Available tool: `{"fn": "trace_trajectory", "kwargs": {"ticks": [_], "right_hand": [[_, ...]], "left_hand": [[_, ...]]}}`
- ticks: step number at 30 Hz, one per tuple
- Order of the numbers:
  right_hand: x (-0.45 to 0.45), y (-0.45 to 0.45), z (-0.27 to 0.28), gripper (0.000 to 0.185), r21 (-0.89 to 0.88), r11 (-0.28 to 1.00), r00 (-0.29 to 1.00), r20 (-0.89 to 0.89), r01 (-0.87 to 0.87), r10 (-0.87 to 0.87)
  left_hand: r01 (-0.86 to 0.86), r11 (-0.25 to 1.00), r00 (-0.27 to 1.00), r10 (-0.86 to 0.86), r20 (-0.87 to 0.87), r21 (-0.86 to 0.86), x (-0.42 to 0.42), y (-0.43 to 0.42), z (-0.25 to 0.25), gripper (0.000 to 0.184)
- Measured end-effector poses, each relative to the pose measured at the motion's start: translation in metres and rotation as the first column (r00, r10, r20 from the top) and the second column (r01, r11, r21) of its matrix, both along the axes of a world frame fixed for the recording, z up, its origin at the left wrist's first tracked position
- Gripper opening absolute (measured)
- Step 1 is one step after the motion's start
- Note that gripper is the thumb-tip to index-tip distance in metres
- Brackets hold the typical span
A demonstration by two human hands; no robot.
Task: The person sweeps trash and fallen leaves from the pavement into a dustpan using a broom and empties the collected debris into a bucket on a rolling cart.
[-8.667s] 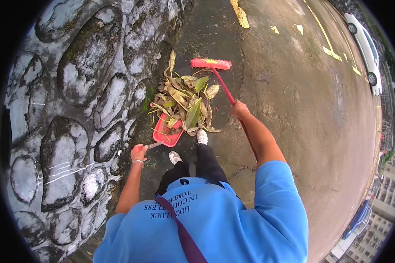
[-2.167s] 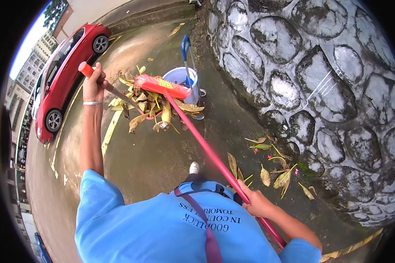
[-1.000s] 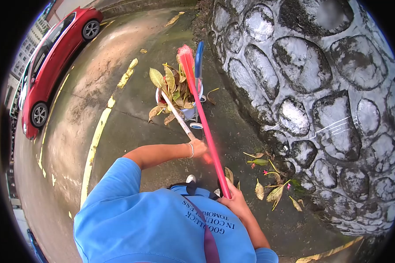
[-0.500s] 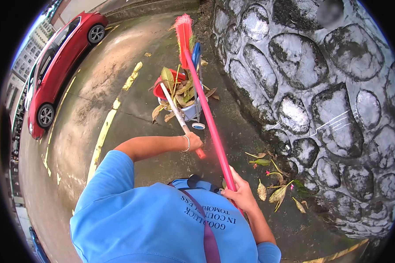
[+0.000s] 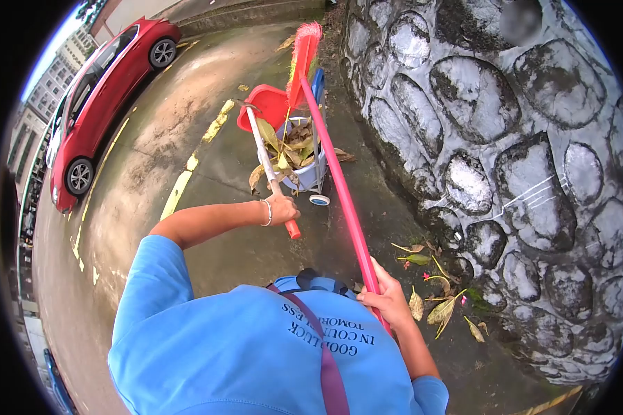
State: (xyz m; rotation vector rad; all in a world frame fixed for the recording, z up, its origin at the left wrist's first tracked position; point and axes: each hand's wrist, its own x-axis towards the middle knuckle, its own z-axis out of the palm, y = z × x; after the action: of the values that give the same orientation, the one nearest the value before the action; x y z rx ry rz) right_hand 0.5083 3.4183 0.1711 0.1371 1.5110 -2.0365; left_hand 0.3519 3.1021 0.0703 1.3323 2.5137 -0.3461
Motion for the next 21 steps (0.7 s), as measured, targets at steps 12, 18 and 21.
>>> {"fn": "trace_trajectory", "kwargs": {"ticks": [12,18,21], "right_hand": [[0.012,0.001,0.026,0.078,-0.081,0.992,0.994,-0.047,0.093,-0.097],[0.025,0.002,0.030,0.080,-0.212,0.970,0.992,-0.004,0.121,-0.125],[0.031,0.003,0.027,0.081,-0.371,0.918,0.990,0.038,0.140,-0.136]], "left_hand": [[0.124,0.991,0.992,-0.122,-0.029,0.050,0.011,-0.042,0.045,0.011],[0.031,0.996,0.995,-0.024,-0.093,0.080,0.016,-0.053,0.072,0.014],[-0.028,0.959,0.989,0.069,-0.135,0.282,0.017,-0.055,0.100,0.015]]}}
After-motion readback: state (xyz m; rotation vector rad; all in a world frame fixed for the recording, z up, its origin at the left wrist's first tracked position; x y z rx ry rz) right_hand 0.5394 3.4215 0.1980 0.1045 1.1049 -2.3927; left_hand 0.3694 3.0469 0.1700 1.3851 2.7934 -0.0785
